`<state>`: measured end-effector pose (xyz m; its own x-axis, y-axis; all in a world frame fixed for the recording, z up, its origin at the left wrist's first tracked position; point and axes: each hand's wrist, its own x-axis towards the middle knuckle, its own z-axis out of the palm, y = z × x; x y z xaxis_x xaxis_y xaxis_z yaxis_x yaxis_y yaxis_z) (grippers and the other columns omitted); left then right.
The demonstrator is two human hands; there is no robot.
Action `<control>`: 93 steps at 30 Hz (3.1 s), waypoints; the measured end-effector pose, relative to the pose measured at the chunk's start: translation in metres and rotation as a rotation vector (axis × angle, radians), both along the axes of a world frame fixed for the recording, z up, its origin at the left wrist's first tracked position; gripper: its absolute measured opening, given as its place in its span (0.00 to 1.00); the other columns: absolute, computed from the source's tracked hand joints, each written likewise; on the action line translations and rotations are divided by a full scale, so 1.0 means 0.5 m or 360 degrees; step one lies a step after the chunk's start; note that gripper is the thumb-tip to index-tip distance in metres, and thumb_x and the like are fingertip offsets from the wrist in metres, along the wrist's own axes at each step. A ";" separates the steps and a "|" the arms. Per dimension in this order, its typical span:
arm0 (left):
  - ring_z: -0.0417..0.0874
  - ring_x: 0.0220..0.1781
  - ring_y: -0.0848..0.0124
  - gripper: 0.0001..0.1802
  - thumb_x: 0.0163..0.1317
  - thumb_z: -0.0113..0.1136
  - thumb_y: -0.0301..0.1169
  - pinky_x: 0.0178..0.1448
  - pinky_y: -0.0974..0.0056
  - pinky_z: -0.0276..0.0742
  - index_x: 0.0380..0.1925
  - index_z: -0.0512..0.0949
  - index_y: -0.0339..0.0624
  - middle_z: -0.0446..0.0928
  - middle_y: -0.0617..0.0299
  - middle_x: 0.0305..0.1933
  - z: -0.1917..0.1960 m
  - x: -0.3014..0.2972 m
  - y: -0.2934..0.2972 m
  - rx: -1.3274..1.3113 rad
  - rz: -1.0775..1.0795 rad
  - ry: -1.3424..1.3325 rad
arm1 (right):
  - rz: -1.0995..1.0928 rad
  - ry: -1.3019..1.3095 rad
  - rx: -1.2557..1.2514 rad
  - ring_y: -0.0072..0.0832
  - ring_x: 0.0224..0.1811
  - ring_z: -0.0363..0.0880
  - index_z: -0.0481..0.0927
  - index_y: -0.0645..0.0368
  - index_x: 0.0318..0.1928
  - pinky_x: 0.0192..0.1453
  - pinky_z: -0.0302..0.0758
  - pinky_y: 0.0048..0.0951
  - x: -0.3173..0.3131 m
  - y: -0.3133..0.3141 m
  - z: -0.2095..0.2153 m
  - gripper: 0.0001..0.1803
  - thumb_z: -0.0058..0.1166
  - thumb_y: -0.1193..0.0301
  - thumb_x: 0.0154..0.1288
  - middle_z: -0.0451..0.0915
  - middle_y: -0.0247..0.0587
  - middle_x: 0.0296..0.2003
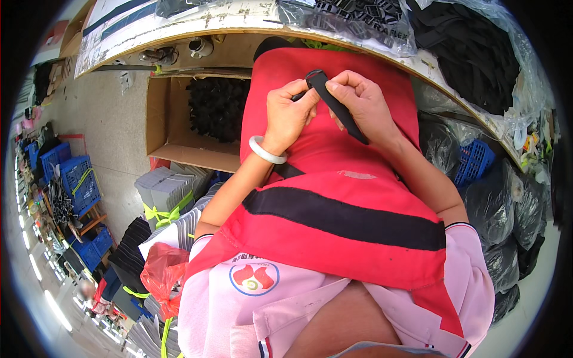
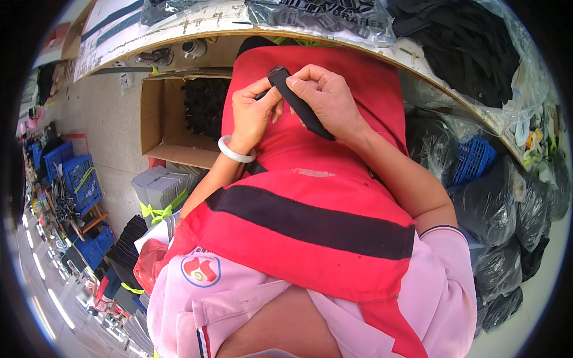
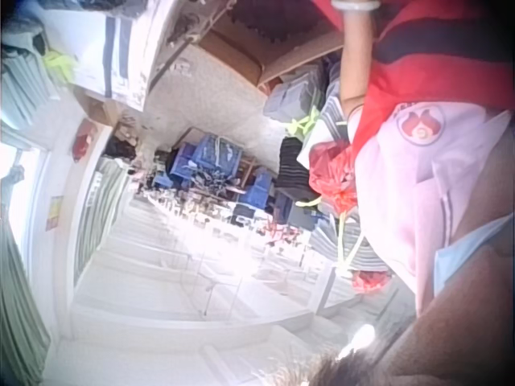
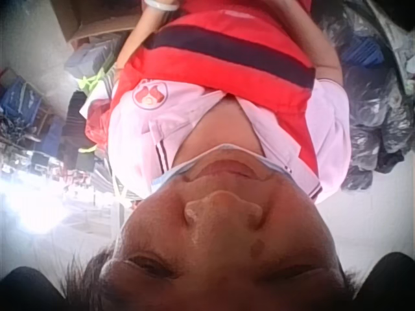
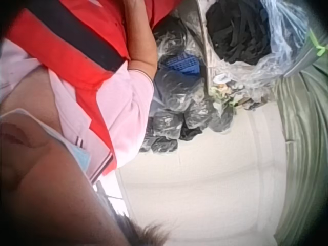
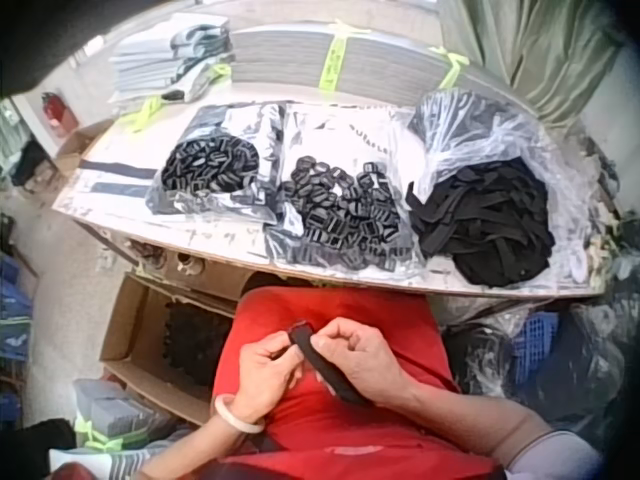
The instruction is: The recorder is assembling black plastic buckles onto nylon straps at a factory workstation.
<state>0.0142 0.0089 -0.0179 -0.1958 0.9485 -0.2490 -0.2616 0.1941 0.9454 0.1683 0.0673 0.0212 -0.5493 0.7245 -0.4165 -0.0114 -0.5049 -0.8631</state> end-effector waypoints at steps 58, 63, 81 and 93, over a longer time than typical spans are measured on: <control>0.83 0.32 0.71 0.11 0.63 0.61 0.22 0.36 0.71 0.82 0.45 0.82 0.32 0.80 0.56 0.42 -0.008 0.007 -0.006 0.0267 0.0124 0.0083 | -0.0017 -0.0172 -0.0010 0.18 0.21 0.77 0.75 0.61 0.34 0.23 0.74 0.19 0.008 0.020 -0.029 0.10 0.61 0.69 0.64 0.80 0.36 0.26; 0.82 0.34 0.73 0.11 0.62 0.60 0.19 0.37 0.74 0.79 0.45 0.82 0.33 0.80 0.58 0.41 -0.004 0.002 -0.008 0.0400 0.0081 0.0189 | -0.0015 -0.0135 0.0043 0.19 0.25 0.79 0.75 0.62 0.36 0.29 0.77 0.20 0.012 0.018 -0.024 0.09 0.61 0.70 0.65 0.80 0.36 0.28; 0.77 0.41 0.73 0.09 0.59 0.61 0.18 0.44 0.72 0.73 0.40 0.84 0.36 0.77 0.62 0.41 0.010 -0.012 -0.040 0.0599 -0.0082 0.0472 | 0.0161 -0.0273 0.0525 0.17 0.29 0.76 0.83 0.63 0.39 0.34 0.75 0.19 0.035 0.032 -0.026 0.10 0.60 0.68 0.66 0.80 0.33 0.31; 0.76 0.43 0.74 0.08 0.60 0.61 0.18 0.45 0.72 0.72 0.39 0.84 0.36 0.75 0.63 0.42 0.015 -0.016 -0.047 0.0548 -0.0124 0.0382 | 0.0038 -0.0087 0.0545 0.15 0.34 0.77 0.79 0.63 0.38 0.42 0.75 0.18 0.035 0.022 -0.025 0.07 0.59 0.72 0.66 0.80 0.31 0.32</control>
